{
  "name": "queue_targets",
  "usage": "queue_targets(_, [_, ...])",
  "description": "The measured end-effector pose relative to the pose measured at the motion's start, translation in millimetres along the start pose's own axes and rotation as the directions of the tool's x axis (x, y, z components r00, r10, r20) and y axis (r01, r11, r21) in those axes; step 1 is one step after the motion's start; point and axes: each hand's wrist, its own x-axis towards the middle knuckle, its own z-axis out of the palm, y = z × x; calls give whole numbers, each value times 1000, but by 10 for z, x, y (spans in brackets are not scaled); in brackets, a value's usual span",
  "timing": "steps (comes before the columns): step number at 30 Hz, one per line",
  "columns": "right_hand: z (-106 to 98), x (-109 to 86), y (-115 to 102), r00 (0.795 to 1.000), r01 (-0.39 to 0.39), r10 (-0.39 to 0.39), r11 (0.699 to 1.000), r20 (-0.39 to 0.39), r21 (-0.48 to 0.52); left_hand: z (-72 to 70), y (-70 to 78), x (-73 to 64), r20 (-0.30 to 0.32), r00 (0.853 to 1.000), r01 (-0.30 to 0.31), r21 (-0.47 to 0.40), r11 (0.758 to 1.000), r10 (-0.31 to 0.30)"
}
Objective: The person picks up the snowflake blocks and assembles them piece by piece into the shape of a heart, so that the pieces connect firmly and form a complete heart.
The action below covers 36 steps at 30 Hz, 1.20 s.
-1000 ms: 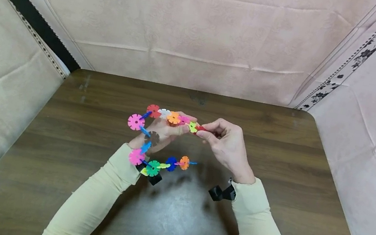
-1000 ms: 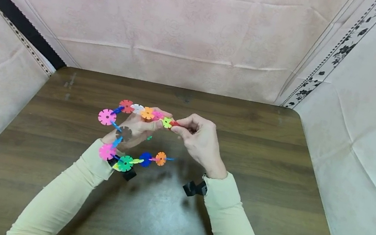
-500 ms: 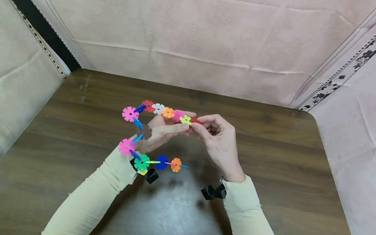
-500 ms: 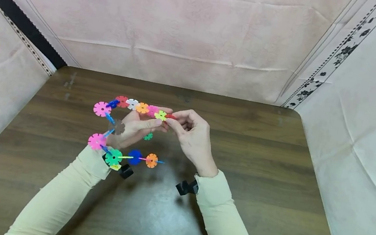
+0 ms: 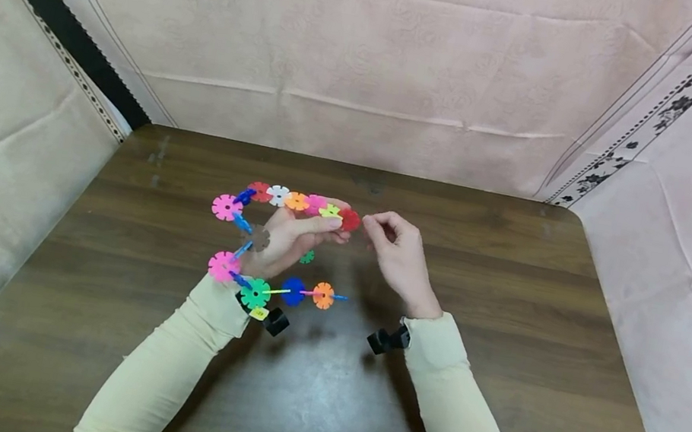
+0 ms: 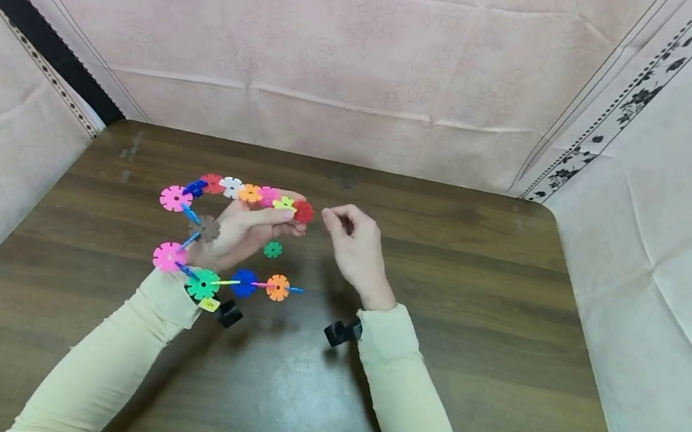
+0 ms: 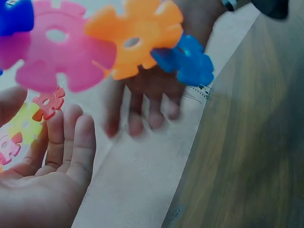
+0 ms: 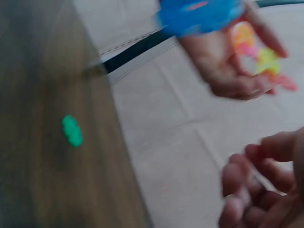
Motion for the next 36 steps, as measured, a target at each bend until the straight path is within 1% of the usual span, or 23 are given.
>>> queue_targets(2, [61, 46, 106, 997, -44, 50, 995, 64, -93, 6, 2, 11, -1, 1000, 0, -7, 1000, 0])
queue_targets(3, [101, 66, 155, 992, -62, 76, 988, 103, -140, 10, 4, 13, -6, 1000, 5, -9, 1000, -5])
queue_targets(5, [202, 103, 249, 979, -61, 104, 970, 176, -236, 17, 2, 15, -18, 1000, 21, -3, 1000, -21])
queue_targets(7, [312, 126, 308, 961, -48, 126, 954, 248, -297, 24, 2, 12, -28, 999, 35, -1, 999, -35])
queue_targets(8, [367, 135, 326, 951, -25, 120, 948, 285, -317, 28, 6, 10, -31, 999, 43, 4, 999, -42])
queue_targets(10, [472, 148, 358, 932, 31, 89, 947, 351, -321, 33, 8, 8, -28, 998, 54, 13, 998, -53])
queue_targets(12, [557, 149, 375, 913, 75, 53, 953, 404, -295, 37, 13, 11, -20, 998, 60, 17, 998, -59])
queue_targets(13, [596, 156, 392, 903, 110, 19, 955, 428, -275, 39, 14, 14, -16, 998, 61, 17, 998, -61])
queue_targets(14, [629, 161, 407, 898, 140, -11, 955, 441, -261, 39, 13, 16, -16, 998, 63, 19, 998, -62])
queue_targets(15, [659, 164, 420, 895, 155, -23, 952, 446, -262, 38, 12, 18, -17, 998, 64, 19, 998, -64])
queue_targets(17, [708, 169, 441, 895, 180, -28, 936, 445, -303, 38, 10, 21, -22, 998, 66, 18, 998, -65])
queue_targets(19, [746, 174, 452, 902, 180, -8, 916, 433, -359, 41, 6, 24, -32, 998, 61, 13, 998, -61])
queue_targets(20, [764, 171, 444, 907, 165, 19, 903, 420, -396, 43, 4, 24, -34, 998, 61, 9, 998, -61])
queue_targets(21, [784, 168, 433, 911, 142, 56, 888, 408, -438, 44, 5, 24, -34, 997, 64, 8, 998, -64])
queue_targets(23, [814, 165, 419, 919, 125, 96, 848, 382, -515, 53, 1, 25, -35, 997, 70, 10, 997, -70])
queue_targets(26, [841, 163, 400, 929, 118, 117, 807, 352, -579, 63, -5, 20, -32, 996, 83, 17, 996, -82])
queue_targets(27, [841, 163, 402, 929, 111, 124, 804, 349, -584, 67, -4, 19, -31, 996, 84, 23, 996, -84])
queue_targets(28, [836, 165, 409, 929, 111, 122, 808, 350, -578, 70, -5, 17, -30, 996, 83, 23, 996, -83])
queue_targets(29, [826, 166, 415, 927, 103, 125, 822, 354, -559, 74, -6, 17, -32, 996, 79, 19, 997, -78])
queue_targets(31, [801, 178, 439, 917, 82, 136, 855, 375, -512, 79, -5, 18, -29, 997, 68, 9, 998, -67])
queue_targets(33, [775, 191, 459, 903, 68, 147, 878, 403, -473, 83, -5, 18, -32, 998, 58, 2, 998, -58])
queue_targets(36, [739, 204, 474, 886, 62, 154, 895, 437, -442, 90, -11, 23, -40, 998, 51, 1, 999, -51])
